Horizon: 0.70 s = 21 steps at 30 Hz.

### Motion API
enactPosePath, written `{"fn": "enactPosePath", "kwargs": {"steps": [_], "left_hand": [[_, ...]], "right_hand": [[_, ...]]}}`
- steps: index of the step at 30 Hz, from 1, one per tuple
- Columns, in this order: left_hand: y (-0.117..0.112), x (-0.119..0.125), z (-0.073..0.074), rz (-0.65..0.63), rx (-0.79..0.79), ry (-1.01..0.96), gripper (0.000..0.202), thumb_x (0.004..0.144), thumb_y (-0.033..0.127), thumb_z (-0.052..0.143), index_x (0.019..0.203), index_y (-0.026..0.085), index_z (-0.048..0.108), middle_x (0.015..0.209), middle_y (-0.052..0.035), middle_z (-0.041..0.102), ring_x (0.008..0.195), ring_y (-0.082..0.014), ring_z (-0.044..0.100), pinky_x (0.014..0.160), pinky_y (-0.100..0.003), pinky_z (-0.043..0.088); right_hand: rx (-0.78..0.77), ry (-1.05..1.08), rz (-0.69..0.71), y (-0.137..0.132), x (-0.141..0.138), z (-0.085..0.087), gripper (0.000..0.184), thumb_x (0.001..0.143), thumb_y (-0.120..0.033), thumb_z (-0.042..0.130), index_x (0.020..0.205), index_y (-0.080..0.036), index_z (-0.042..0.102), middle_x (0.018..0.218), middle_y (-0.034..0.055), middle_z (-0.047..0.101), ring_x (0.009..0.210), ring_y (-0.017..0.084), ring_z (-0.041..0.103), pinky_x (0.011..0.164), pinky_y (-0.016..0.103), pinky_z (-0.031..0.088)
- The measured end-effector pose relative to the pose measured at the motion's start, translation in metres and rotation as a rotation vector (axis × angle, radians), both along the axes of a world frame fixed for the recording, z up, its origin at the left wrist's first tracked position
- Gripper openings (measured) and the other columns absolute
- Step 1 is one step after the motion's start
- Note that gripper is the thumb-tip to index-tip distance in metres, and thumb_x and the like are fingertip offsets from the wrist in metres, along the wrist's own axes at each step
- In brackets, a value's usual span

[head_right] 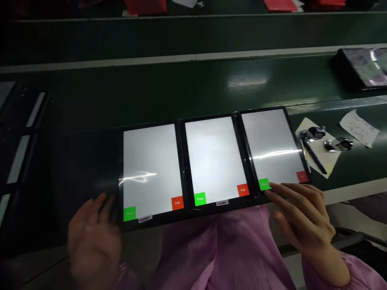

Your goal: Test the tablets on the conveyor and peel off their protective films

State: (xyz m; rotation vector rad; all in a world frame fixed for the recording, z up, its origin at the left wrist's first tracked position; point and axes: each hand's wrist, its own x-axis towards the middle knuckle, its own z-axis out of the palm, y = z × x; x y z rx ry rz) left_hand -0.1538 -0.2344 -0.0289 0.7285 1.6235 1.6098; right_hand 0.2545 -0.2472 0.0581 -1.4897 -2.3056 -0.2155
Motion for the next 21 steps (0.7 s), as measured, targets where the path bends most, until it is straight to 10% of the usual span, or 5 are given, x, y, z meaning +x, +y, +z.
{"fn": "enactPosePath", "kwargs": {"steps": [8, 12, 17, 21], "left_hand": [[0.004, 0.005, 0.015, -0.319, 0.216, 0.814, 0.039, 0.097, 0.037, 0.07, 0.135, 0.026, 0.065, 0.129, -0.0077, 0.074, 0.127, -0.029, 0.069, 0.126, -0.056, 0.041], [0.009, 0.007, 0.028, -0.449, 0.151, 1.138, 0.037, 0.106, 0.037, 0.055, 0.141, 0.027, 0.059, 0.131, -0.0085, 0.075, 0.13, -0.0276, 0.069, 0.133, -0.06, 0.025], [0.002, 0.014, 0.029, -0.409, 0.162, 1.255, 0.036, 0.107, 0.031, 0.053, 0.143, 0.027, 0.055, 0.13, -0.0078, 0.077, 0.13, -0.0244, 0.07, 0.134, -0.055, 0.022], [-0.004, 0.014, 0.025, -0.4, 0.188, 1.188, 0.037, 0.104, 0.032, 0.057, 0.141, 0.03, 0.06, 0.123, -0.0064, 0.079, 0.124, -0.0288, 0.072, 0.135, -0.06, 0.015]], "right_hand": [[-0.007, 0.036, 0.049, -0.002, 0.001, -0.005, 0.063, 0.107, -0.015, 0.048, 0.167, -0.028, 0.036, 0.106, 0.0039, 0.078, 0.108, 0.032, 0.071, 0.105, 0.051, 0.042], [-0.002, 0.149, 0.277, 0.027, -0.033, -0.014, 0.016, 0.112, -0.03, 0.053, 0.124, -0.022, 0.061, 0.118, 0.0064, 0.077, 0.11, 0.024, 0.072, 0.12, 0.047, 0.034], [0.001, 0.208, 0.265, 0.044, -0.048, -0.022, 0.023, 0.115, -0.034, 0.042, 0.101, -0.025, 0.057, 0.113, 0.0027, 0.079, 0.112, 0.024, 0.072, 0.132, 0.05, 0.016], [0.091, 0.274, 0.195, 0.039, -0.009, -0.021, 0.012, 0.107, -0.026, 0.051, 0.097, -0.031, 0.057, 0.104, 0.0004, 0.079, 0.097, 0.029, 0.074, 0.126, 0.053, 0.031]]}}
